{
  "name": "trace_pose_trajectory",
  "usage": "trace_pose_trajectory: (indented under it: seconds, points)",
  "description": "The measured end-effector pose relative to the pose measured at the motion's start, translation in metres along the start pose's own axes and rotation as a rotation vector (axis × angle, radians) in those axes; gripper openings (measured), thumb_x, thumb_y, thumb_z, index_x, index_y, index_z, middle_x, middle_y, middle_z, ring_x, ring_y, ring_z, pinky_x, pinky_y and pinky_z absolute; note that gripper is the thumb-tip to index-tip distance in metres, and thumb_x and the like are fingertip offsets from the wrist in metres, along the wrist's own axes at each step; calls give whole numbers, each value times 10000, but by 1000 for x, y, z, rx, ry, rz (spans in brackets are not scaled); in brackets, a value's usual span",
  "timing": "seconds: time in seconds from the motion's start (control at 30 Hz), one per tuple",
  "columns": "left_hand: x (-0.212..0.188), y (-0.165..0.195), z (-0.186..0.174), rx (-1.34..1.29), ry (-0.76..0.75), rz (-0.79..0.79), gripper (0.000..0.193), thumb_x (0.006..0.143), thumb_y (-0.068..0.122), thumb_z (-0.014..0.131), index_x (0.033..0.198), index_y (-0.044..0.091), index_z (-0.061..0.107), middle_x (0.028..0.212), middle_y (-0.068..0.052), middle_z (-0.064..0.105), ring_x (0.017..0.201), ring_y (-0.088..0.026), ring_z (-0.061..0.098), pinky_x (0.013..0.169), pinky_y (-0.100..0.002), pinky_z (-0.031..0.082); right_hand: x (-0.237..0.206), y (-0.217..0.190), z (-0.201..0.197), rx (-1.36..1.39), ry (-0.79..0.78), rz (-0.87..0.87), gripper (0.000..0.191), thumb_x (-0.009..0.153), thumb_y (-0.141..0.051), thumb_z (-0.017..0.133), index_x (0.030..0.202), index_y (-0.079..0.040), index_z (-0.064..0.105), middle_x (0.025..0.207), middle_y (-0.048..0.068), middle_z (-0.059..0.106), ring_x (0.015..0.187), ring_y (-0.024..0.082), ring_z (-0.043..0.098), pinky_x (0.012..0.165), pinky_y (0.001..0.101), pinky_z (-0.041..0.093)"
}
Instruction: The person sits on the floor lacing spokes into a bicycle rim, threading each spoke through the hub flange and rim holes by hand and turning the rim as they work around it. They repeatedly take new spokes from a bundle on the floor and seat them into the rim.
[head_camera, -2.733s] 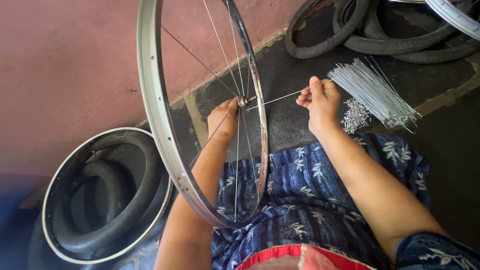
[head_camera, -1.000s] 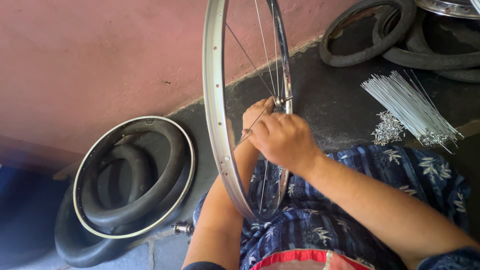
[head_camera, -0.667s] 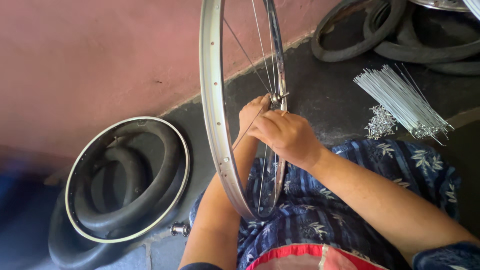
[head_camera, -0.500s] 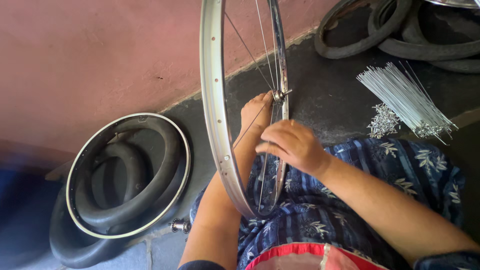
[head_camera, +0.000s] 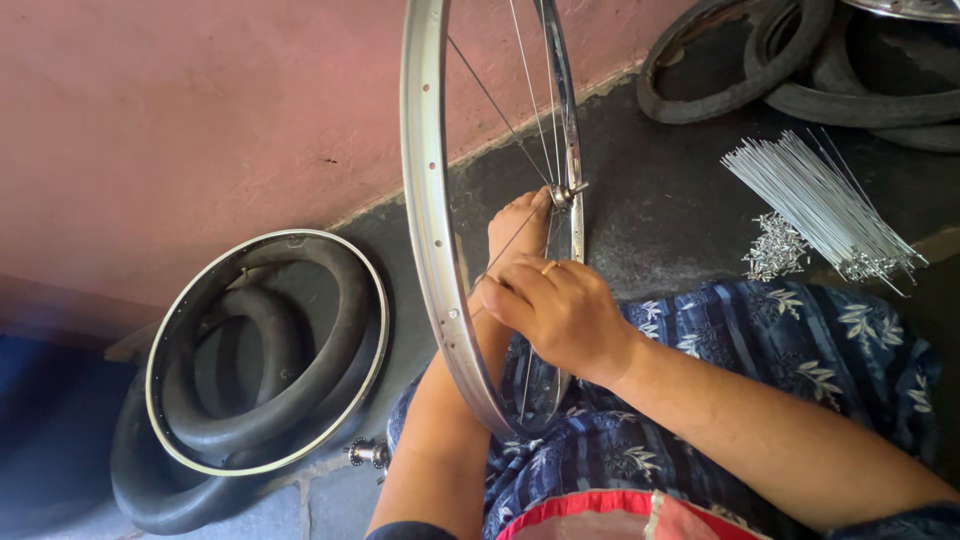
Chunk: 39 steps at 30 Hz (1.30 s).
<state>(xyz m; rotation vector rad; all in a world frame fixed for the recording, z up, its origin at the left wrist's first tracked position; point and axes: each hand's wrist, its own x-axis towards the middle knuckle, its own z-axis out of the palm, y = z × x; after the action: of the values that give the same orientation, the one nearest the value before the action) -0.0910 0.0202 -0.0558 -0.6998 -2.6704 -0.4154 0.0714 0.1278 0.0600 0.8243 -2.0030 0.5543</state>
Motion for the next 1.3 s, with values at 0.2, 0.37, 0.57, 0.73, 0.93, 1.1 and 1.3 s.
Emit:
trace_pose_trajectory:
  seconds: [0.2, 0.37, 0.57, 0.73, 0.93, 1.1, 1.3]
  points:
    - [-7, 4, -8, -41, -28, -23, 223, 952, 150, 550, 1141, 100, 657, 1028, -102, 713, 986, -334, 688, 804, -452, 548, 14, 7, 5, -135, 1, -36, 112, 902, -165, 708, 960, -76, 673, 841, 15, 616, 802, 183, 655, 699, 318, 549]
    - [-11, 14, -15, -31, 140, 73, 302, 948, 247, 562, 1184, 83, 652, 1073, -141, 703, 986, -336, 680, 819, -431, 549, 29, 18, -4, -276, 98, -21, 188, 904, -264, 760, 922, -100, 669, 919, 33, 674, 814, 189, 649, 689, 345, 511]
    - [-30, 45, -35, -1158, 107, -96, 295, 961, 300, 528, 1130, 105, 671, 1027, -107, 688, 961, -218, 691, 781, -334, 545, 32, 33, 3, -100, 190, 103, 410, 735, -248, 688, 1028, 37, 674, 981, 153, 676, 900, 306, 656, 772, 408, 528]
    - [-16, 54, -40, -1081, 130, -99, 245, 991, 267, 515, 1096, 103, 664, 991, -87, 684, 927, -192, 688, 753, -323, 542, 16, 58, 23, 884, -240, 517, 147, 816, -103, 798, 898, -19, 709, 839, 83, 702, 820, 226, 669, 757, 366, 529]
    - [6, 39, -13, -550, 53, -224, 203, 1027, 227, 499, 1056, 102, 656, 949, -64, 680, 885, -160, 684, 719, -309, 538, -2, 85, 21, 1895, -126, 743, 193, 842, -38, 742, 1033, -39, 717, 985, 57, 745, 940, 152, 709, 919, 328, 551]
    - [8, 29, -6, -572, 122, -220, 183, 1071, 162, 460, 1058, 104, 633, 933, -35, 665, 870, -126, 680, 701, -283, 546, -3, 80, 51, 1953, 190, 863, 110, 978, -21, 683, 1081, -3, 720, 978, 90, 738, 949, 182, 687, 943, 337, 532]
    - [-3, 13, -81, -1551, 151, -395, 148, 987, 90, 629, 1085, 14, 710, 916, -77, 689, 810, -162, 625, 707, -320, 502, -4, 74, 74, 1904, 266, 894, 98, 981, -37, 678, 1073, -30, 710, 975, 53, 726, 939, 143, 661, 935, 302, 514]
